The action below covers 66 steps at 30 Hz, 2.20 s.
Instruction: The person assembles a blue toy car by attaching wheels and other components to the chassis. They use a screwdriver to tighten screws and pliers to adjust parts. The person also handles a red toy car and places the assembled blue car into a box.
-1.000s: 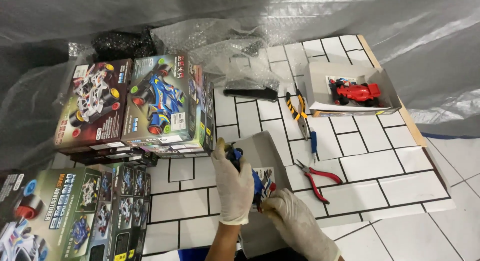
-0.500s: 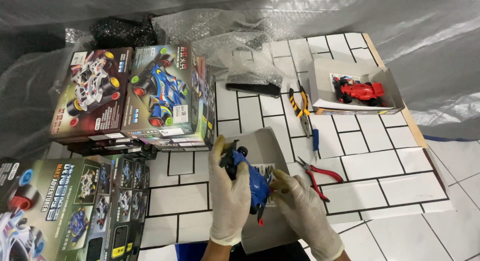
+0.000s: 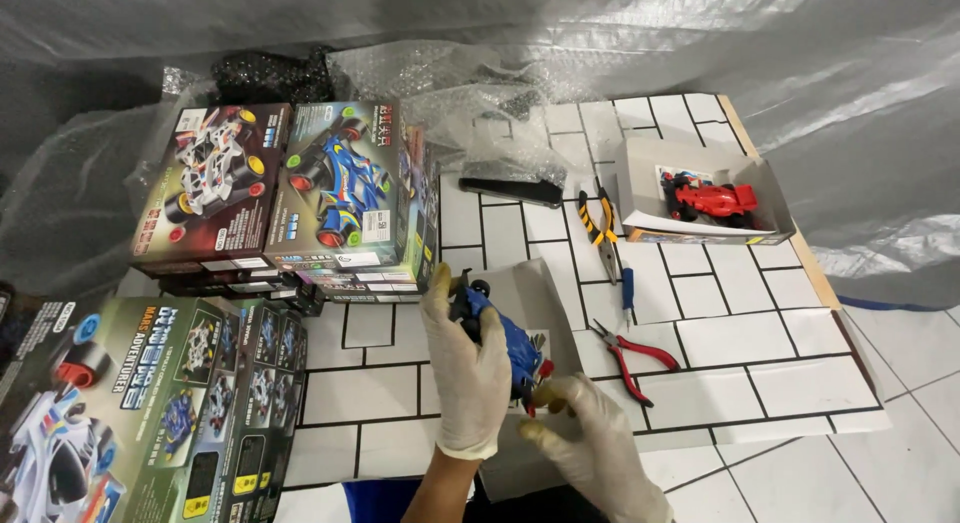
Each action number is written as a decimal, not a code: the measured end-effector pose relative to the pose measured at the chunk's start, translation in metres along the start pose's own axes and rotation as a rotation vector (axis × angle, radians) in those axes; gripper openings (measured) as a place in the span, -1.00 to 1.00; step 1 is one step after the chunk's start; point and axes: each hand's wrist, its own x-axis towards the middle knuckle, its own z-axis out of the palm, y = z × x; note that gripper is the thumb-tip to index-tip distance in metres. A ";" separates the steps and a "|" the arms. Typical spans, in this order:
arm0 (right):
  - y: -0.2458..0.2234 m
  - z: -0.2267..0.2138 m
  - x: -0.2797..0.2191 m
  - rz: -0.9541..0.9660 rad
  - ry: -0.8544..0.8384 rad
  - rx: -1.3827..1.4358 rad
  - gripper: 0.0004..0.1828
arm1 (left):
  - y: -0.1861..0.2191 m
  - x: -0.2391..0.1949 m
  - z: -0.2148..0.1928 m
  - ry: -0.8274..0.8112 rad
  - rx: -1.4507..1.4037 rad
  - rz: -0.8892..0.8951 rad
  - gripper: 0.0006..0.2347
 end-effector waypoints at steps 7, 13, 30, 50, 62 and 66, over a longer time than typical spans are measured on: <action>-0.015 0.000 0.000 0.076 0.102 0.039 -0.70 | -0.006 -0.006 0.000 0.000 0.042 0.010 -0.53; 0.002 -0.013 -0.002 0.285 -0.077 0.040 -0.76 | -0.011 -0.008 -0.011 -0.021 -0.100 -0.144 -0.54; -0.006 -0.006 0.009 -0.193 0.254 -0.251 -0.57 | -0.003 -0.029 -0.016 0.071 -0.495 -0.351 -0.51; 0.021 0.006 0.003 -0.266 0.191 -0.232 -0.85 | -0.010 -0.032 -0.012 0.048 -0.439 -0.274 -0.55; 0.015 0.005 0.000 -0.220 0.261 -0.183 -0.86 | -0.012 -0.040 -0.010 -0.025 -0.448 -0.178 -0.57; 0.025 0.005 -0.006 -0.140 0.246 -0.220 -0.79 | -0.009 -0.036 -0.014 0.014 -0.410 -0.137 -0.61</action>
